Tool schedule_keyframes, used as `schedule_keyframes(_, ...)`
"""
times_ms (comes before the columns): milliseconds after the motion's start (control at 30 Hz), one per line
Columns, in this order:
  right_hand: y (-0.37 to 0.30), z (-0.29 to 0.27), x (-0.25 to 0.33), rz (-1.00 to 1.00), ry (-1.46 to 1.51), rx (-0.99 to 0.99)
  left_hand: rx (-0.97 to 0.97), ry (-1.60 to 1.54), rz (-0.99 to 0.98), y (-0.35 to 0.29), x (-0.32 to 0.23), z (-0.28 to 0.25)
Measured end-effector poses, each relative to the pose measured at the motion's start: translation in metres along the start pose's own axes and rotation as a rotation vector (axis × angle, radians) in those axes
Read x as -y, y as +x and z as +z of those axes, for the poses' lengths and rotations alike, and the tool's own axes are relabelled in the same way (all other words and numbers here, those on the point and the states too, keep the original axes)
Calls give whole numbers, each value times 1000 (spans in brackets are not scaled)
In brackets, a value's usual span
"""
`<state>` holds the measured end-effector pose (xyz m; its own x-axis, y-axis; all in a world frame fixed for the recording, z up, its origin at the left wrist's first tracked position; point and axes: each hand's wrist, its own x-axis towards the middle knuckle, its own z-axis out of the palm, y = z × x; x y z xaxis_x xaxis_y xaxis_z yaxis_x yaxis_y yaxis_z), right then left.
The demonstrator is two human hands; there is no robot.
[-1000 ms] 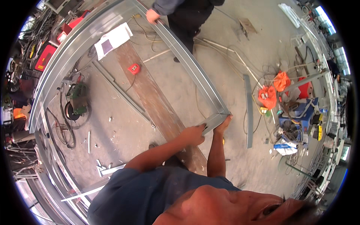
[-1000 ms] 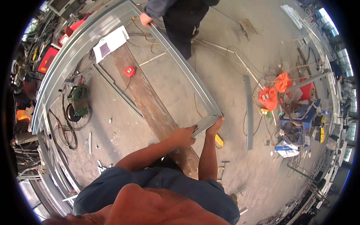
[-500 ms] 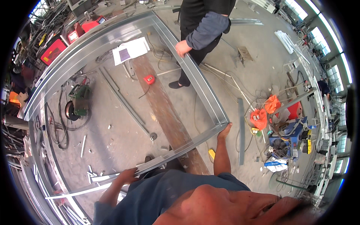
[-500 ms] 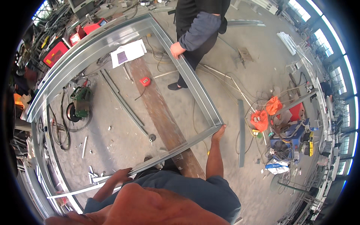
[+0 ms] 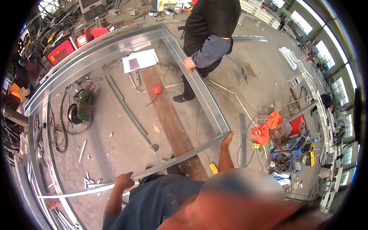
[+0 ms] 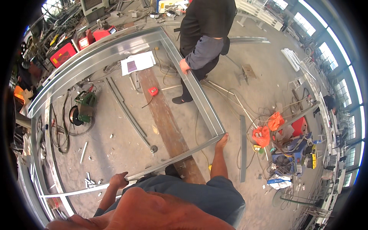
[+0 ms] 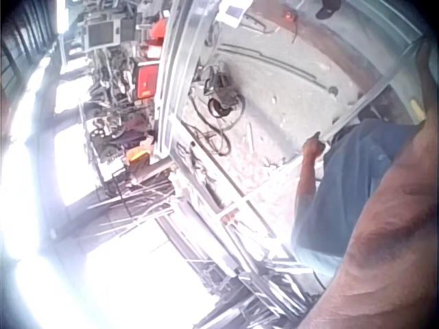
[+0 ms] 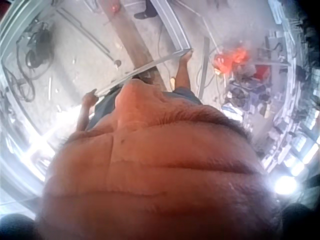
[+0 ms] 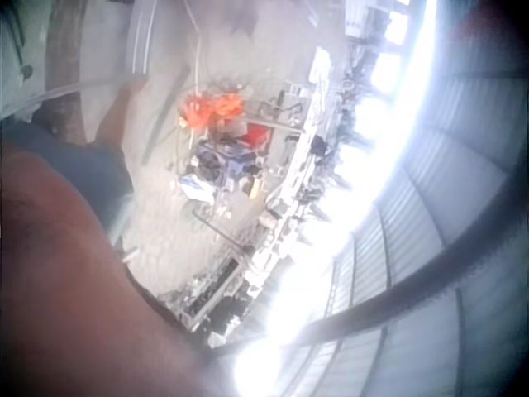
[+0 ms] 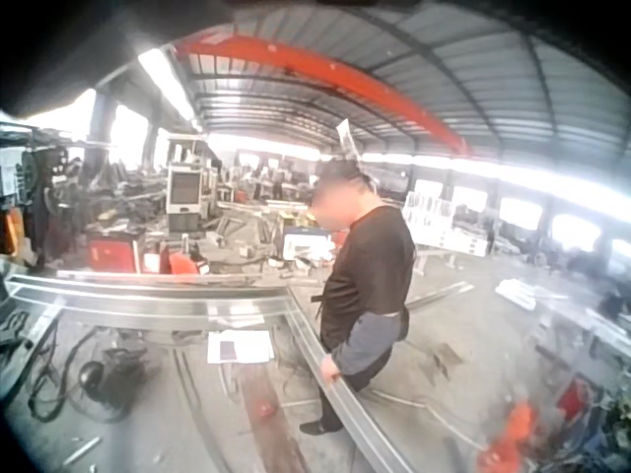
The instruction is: The person assembles a rectangular metal frame by hand, positioning and aligning multiple metal bars on a workbench. They adjust the frame's orientation and fit the pieces together with assistance from a coworker.
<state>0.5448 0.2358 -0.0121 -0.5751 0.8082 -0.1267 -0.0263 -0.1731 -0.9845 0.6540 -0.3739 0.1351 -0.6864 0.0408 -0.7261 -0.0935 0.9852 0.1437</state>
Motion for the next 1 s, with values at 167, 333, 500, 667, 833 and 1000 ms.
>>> schedule_keyframes(167,0,-2,-1,-50,-62,-9,-17,21,17,0,1,4)
schedule_keyframes(333,-2,-1,-1,-52,-102,-18,-28,29,18,0,2,8)
schedule_keyframes(500,-5,0,2,-92,-154,-59,-28,42,25,4,3,11)
schedule_keyframes(667,-4,-1,4,-75,-161,-23,-35,32,34,6,5,12)
schedule_keyframes(833,-4,-1,4,-60,-135,-8,-24,28,23,8,6,13)
schedule_keyframes(1000,-3,0,4,-84,-99,-6,-61,30,52,7,4,12)
